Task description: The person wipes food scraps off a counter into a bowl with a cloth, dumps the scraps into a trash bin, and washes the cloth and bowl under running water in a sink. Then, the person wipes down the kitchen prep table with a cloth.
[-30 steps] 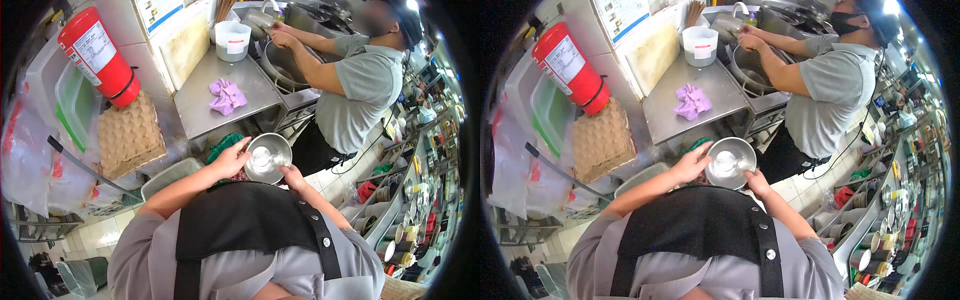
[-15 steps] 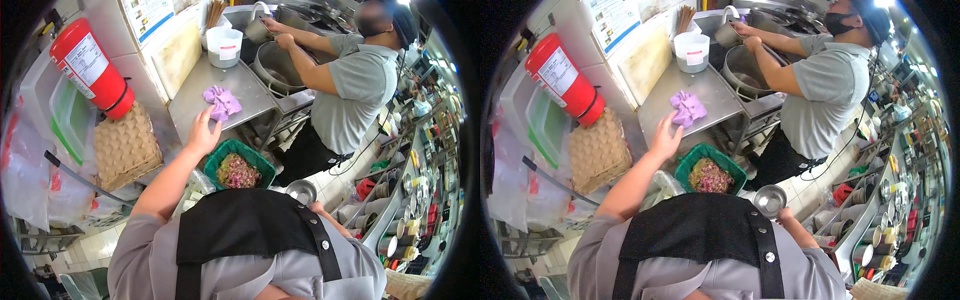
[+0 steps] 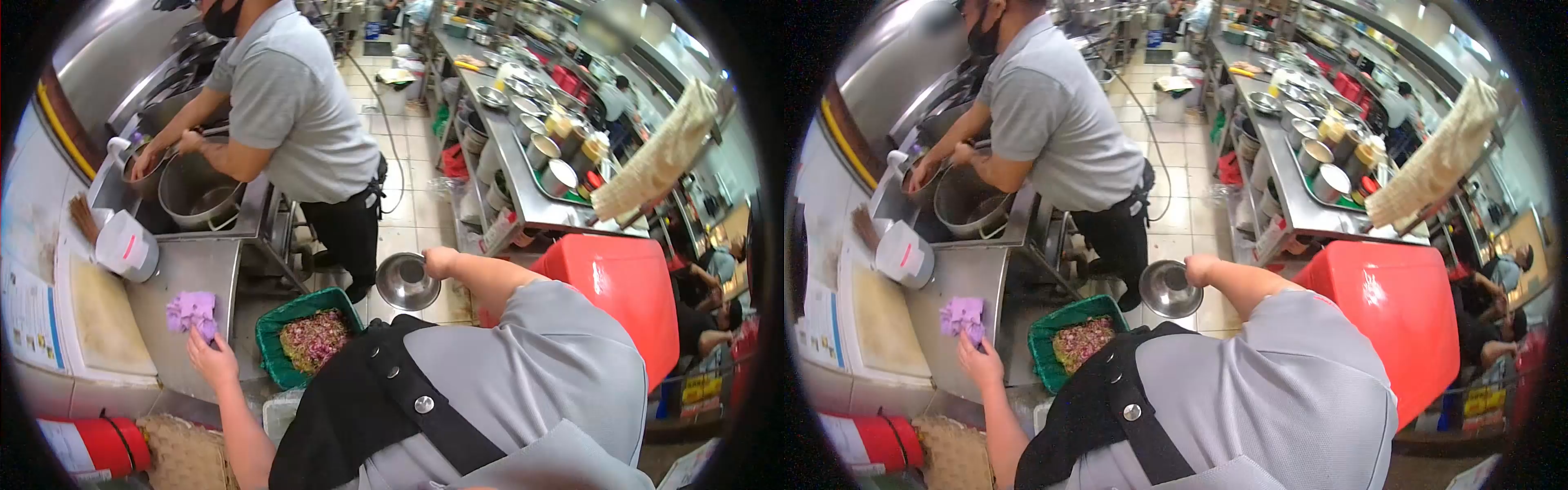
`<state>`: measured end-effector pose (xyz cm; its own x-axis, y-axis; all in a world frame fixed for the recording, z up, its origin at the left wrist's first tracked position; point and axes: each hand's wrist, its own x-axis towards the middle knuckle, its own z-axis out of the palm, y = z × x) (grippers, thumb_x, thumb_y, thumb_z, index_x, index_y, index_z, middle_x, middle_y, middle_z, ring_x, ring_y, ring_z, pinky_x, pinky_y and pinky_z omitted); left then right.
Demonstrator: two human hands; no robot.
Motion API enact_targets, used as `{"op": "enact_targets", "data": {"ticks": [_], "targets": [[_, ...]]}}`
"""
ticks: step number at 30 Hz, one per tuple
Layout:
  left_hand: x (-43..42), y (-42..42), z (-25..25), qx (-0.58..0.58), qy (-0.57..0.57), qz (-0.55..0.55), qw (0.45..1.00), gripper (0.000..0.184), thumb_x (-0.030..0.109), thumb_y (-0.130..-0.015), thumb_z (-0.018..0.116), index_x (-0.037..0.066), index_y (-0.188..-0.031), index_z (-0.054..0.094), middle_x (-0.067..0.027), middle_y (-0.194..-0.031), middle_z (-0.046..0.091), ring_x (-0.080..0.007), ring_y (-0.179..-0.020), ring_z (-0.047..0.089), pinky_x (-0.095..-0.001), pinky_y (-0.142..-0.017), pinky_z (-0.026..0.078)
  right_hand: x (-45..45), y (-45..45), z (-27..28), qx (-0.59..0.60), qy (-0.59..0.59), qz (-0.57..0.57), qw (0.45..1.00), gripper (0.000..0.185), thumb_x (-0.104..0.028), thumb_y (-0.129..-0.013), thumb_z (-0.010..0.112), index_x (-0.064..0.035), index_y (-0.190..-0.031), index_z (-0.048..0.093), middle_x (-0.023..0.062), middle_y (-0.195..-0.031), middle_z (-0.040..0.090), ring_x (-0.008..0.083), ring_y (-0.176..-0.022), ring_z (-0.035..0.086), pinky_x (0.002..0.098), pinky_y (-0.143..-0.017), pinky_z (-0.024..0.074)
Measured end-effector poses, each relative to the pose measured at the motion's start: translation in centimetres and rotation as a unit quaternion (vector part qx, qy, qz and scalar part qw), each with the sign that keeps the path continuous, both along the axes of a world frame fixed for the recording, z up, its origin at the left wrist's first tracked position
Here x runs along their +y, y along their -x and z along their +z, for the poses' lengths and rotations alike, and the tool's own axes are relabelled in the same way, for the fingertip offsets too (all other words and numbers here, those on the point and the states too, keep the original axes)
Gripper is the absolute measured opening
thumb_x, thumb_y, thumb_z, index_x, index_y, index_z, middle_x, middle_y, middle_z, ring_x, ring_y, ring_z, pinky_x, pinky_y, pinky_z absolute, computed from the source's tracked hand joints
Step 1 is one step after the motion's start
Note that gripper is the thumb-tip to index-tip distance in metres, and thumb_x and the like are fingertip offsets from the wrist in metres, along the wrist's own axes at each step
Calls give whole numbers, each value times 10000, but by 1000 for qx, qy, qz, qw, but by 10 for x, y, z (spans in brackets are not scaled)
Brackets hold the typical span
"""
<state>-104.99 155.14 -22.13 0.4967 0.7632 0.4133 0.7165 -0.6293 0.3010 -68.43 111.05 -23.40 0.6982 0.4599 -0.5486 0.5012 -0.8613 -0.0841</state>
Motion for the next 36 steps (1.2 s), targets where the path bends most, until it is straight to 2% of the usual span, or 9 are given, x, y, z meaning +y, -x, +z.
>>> {"op": "enact_targets", "data": {"ticks": [4, 7, 11, 16, 19, 23, 28, 32, 36], "targets": [[6, 10, -4, -37, -3, -39, 999, 536, 164, -905, 590, 5, -1399, 457, -247, -1331, 527, -411, -1253, 470, -489, -1072, 360, -26, 17, 61, -62, 8, -30, 998, 415, -226, -844, 561, -73, -1227, 606, 220, -1091, 685, 383, -1050, 649, 472, -912, 509], [9, 11, -11, -75, 13, -59, 995, 515, 148, -904, 588, -3, -1383, 474, -245, -1325, 532, -409, -1247, 474, -486, -1072, 360, -52, 43, 125, -127, 1, -33, 991, 338, -183, -825, 571, -59, -1133, 633, 202, -1042, 696, 381, -1017, 659, 476, -882, 516], [2, 11, -1, -80, -7, -55, 995, 515, 163, -902, 599, -12, -1372, 482, -247, -1321, 533, -410, -1243, 477, -488, -1072, 362, -107, 76, 173, -208, -84, -27, 974, 349, -200, -823, 593, -57, -1140, 624, 200, -1035, 695, 381, -991, 661, 483, -873, 513], [5, 12, -7, -88, -39, -65, 993, 545, 212, -902, 627, -20, -1372, 477, -252, -1319, 532, -410, -1244, 475, -492, -1071, 366, -180, 98, 185, -258, -119, -30, 958, 341, -195, -820, 607, -102, -1147, 621, 145, -1057, 679, 337, -1062, 616, 470, -917, 471], [0, 9, -8, -71, -36, -59, 995, 563, 240, -904, 639, -22, -1375, 474, -256, -1324, 527, -413, -1245, 474, -495, -1071, 365, -186, 108, 189, -248, -65, -2, 967, 288, -198, -823, 594, -95, -1091, 621, 143, -1011, 679, 337, -1030, 626, 475, -906, 473], [0, 7, -7, -2, -40, -26, 999, 596, 302, -912, 622, -11, -1393, 461, -252, -1337, 524, -409, -1242, 486, -504, -1059, 370, -191, 103, 174, -264, -155, 20, 952, 238, -198, -831, 568, -93, -1037, 622, 145, -961, 675, 338, -975, 641, 472, -857, 489], [-6, 2, 9, 143, -45, 23, 988, 606, 371, -926, 572, 0, -1391, 453, -228, -1319, 543, -387, -1224, 507, -531, -1029, 376, -188, 102, 183, -125, -94, -70, 985, 297, -237, -866, 570, -65, -1101, 626, 174, -1027, 691, 366, -994, 651, 483, -865, 504], [-20, 3, 18, 176, -69, 34, 981, 615, 412, -933, 547, 2, -1383, 452, -216, -1311, 543, -379, -1209, 512, -530, -1016, 391, -190, 98, 174, -96, -99, -64, 988, 312, -243, -875, 550, -83, -1128, 638, 176, -1043, 695, 359, -1005, 656, 466, -875, 509], [-18, 3, 9, 142, -93, 28, 985, 613, 409, -930, 552, -10, -1367, 458, -226, -1278, 549, -392, -1188, 516, -519, -976, 438, -192, 91, 168, -89, -117, -65, 987, 334, -233, -867, 532, -76, -1143, 637, 196, -1062, 685, 370, -1017, 649, 471, -892, 502]]}}
